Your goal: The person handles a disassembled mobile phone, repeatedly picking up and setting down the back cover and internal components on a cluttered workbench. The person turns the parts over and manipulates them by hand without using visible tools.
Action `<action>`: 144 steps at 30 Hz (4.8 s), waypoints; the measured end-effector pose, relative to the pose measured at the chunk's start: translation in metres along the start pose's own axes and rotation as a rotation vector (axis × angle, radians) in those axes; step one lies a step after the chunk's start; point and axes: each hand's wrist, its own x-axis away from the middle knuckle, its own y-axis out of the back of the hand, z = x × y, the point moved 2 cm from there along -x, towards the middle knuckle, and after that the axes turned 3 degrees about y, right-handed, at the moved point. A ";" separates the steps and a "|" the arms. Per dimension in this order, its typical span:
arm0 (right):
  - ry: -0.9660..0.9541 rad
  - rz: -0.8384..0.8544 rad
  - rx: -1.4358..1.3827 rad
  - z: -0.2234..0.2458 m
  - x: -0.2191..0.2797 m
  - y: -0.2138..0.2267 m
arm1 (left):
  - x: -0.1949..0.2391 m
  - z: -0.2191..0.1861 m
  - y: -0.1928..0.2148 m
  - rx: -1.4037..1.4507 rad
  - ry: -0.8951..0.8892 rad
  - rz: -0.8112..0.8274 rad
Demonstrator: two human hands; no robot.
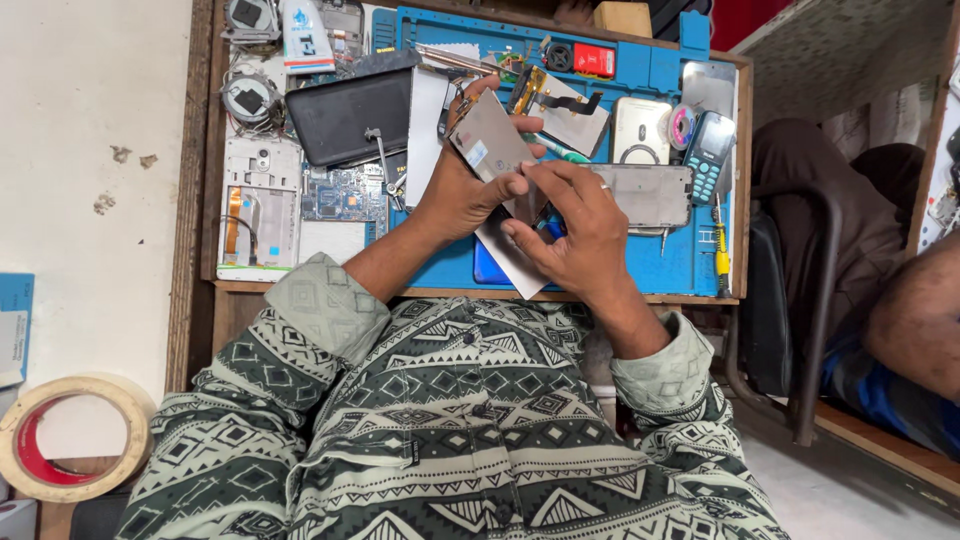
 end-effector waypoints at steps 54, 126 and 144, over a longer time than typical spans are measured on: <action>-0.335 -0.004 -0.892 -0.042 0.027 -0.037 | -0.002 -0.023 -0.017 0.059 0.098 0.045; -0.404 0.266 -1.265 -0.051 0.030 -0.054 | 0.002 -0.012 -0.010 -0.192 0.124 0.061; -0.391 0.273 -1.175 -0.048 0.030 -0.048 | 0.004 -0.009 -0.012 -0.212 0.135 0.064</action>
